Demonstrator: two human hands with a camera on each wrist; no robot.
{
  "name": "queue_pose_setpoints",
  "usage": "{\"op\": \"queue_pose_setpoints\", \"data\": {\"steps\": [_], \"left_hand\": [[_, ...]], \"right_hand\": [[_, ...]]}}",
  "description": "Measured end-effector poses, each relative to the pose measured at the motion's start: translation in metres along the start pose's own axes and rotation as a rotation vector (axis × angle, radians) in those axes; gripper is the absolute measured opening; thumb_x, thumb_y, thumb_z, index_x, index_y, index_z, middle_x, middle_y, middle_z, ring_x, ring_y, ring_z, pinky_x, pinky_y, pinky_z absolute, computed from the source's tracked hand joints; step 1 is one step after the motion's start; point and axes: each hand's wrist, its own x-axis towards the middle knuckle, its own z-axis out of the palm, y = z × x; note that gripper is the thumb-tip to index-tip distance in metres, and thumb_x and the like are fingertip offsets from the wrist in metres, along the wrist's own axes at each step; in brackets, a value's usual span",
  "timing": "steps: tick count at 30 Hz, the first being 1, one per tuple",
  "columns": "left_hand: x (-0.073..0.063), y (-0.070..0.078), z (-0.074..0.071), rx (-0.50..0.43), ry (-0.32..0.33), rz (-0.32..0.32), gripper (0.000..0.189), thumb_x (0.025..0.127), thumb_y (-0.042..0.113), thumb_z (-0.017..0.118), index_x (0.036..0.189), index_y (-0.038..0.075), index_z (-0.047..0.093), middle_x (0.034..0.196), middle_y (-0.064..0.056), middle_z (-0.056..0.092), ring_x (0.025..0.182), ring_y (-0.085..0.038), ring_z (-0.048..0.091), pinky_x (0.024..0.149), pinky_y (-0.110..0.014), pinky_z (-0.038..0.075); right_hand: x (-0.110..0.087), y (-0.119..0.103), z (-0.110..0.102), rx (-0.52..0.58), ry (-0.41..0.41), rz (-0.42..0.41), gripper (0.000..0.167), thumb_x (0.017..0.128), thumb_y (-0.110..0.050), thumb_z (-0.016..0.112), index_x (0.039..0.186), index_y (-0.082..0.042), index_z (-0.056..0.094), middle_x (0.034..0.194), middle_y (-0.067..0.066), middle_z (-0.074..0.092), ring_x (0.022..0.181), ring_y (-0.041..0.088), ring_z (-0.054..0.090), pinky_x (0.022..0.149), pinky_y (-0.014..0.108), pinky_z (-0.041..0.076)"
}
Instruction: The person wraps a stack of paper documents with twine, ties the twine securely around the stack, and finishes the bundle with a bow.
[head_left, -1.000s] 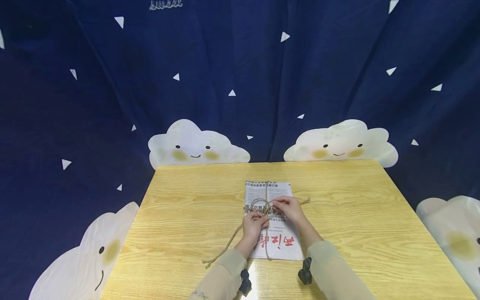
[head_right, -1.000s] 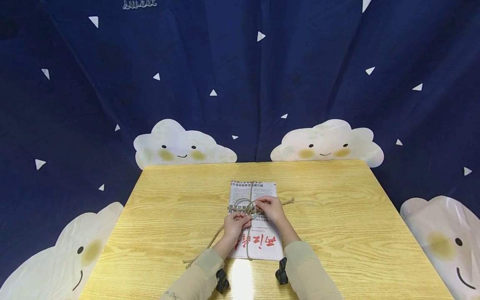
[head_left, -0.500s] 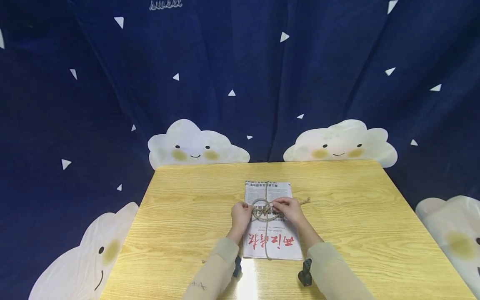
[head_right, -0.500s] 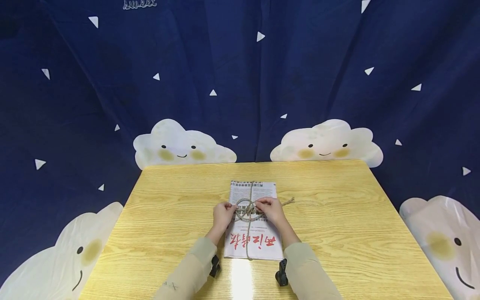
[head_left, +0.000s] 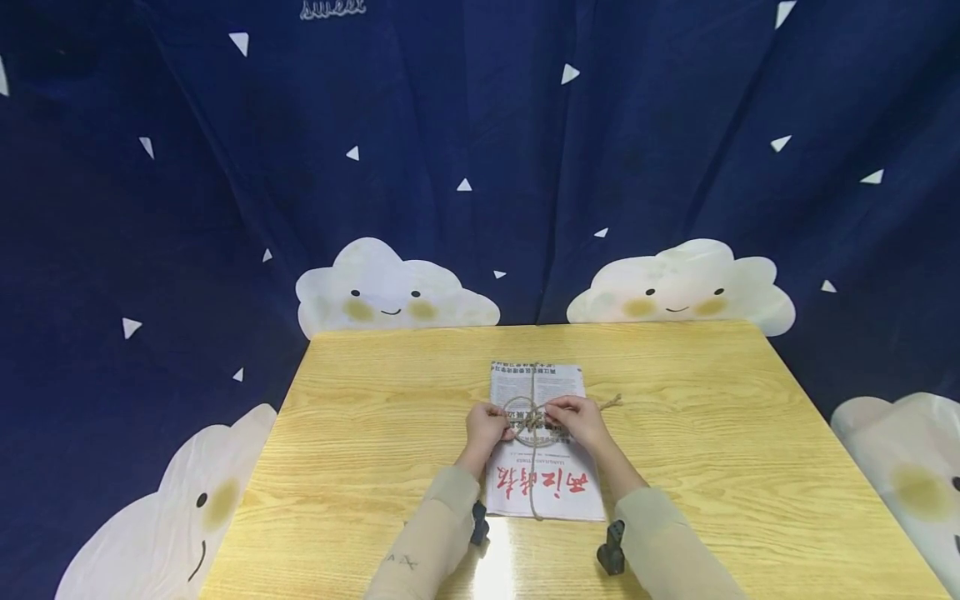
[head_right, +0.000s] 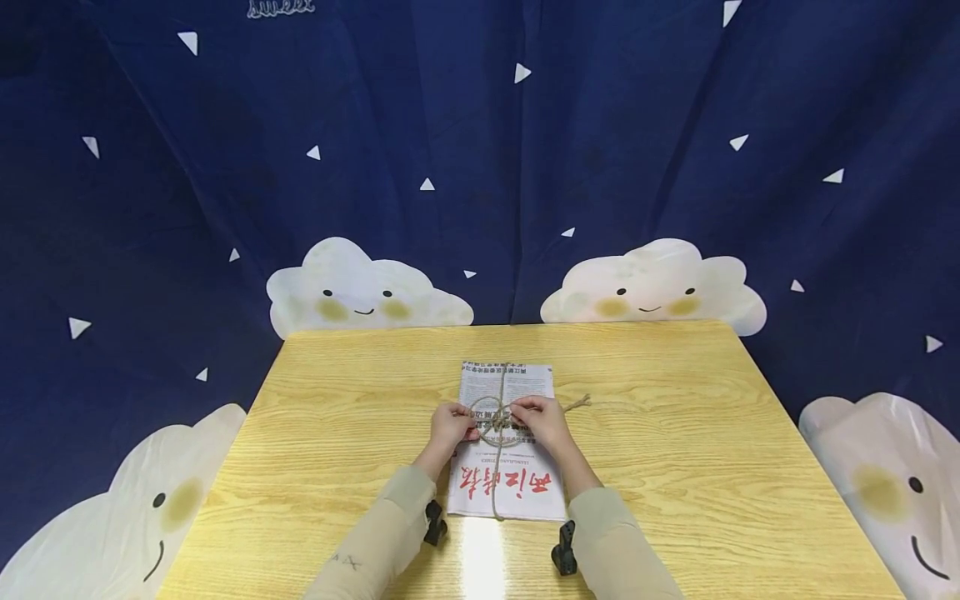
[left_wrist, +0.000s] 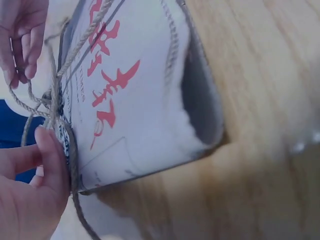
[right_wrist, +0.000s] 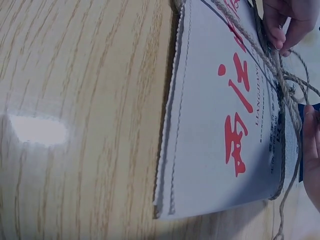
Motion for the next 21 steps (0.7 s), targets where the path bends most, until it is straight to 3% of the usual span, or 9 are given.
{"op": "queue_pose_setpoints", "data": {"steps": [6, 12, 15, 18, 21], "left_hand": [[-0.004, -0.003, -0.001, -0.207, -0.028, -0.097, 0.003, 0.078, -0.009, 0.059, 0.076, -0.012, 0.06, 0.073, -0.02, 0.066, 0.061, -0.024, 0.067, 0.06, -0.029, 0.056], [-0.014, -0.009, 0.012, -0.282, -0.022, -0.11, 0.01, 0.079, -0.009, 0.059, 0.071, -0.006, 0.054, 0.071, -0.015, 0.063, 0.061, -0.022, 0.068, 0.06, -0.026, 0.056], [-0.016, -0.01, 0.014, -0.229, -0.045, -0.077, 0.01, 0.078, -0.007, 0.064, 0.072, -0.006, 0.056, 0.062, -0.008, 0.061, 0.049, -0.013, 0.062, 0.052, -0.022, 0.054], [-0.015, -0.008, 0.011, -0.09, -0.07, -0.031, 0.009, 0.076, -0.002, 0.068, 0.073, -0.007, 0.061, 0.052, -0.003, 0.057, 0.041, -0.006, 0.052, 0.041, -0.017, 0.047], [-0.009, -0.002, 0.004, 0.074, -0.067, 0.04, 0.009, 0.076, 0.002, 0.067, 0.076, -0.006, 0.064, 0.052, -0.002, 0.056, 0.041, -0.006, 0.048, 0.04, -0.017, 0.042]], "right_hand": [[-0.002, -0.002, -0.001, -0.005, -0.011, -0.003, 0.02, 0.083, -0.007, 0.064, 0.097, 0.006, 0.065, 0.087, 0.018, 0.067, 0.083, 0.032, 0.066, 0.075, 0.034, 0.054], [-0.004, -0.002, -0.003, -0.019, 0.005, -0.007, 0.02, 0.083, -0.008, 0.065, 0.096, 0.006, 0.066, 0.087, 0.016, 0.068, 0.08, 0.027, 0.067, 0.073, 0.03, 0.055], [-0.004, -0.001, -0.003, -0.01, 0.018, -0.002, 0.019, 0.082, -0.007, 0.066, 0.096, 0.006, 0.066, 0.087, 0.016, 0.068, 0.079, 0.026, 0.067, 0.072, 0.03, 0.055], [-0.005, 0.0, -0.004, 0.001, 0.017, 0.006, 0.02, 0.083, -0.007, 0.065, 0.097, 0.007, 0.065, 0.088, 0.016, 0.067, 0.08, 0.027, 0.066, 0.073, 0.031, 0.055], [-0.007, 0.0, -0.005, 0.019, 0.01, 0.013, 0.021, 0.083, -0.006, 0.065, 0.099, 0.008, 0.064, 0.089, 0.017, 0.067, 0.081, 0.028, 0.066, 0.074, 0.031, 0.055]]}}
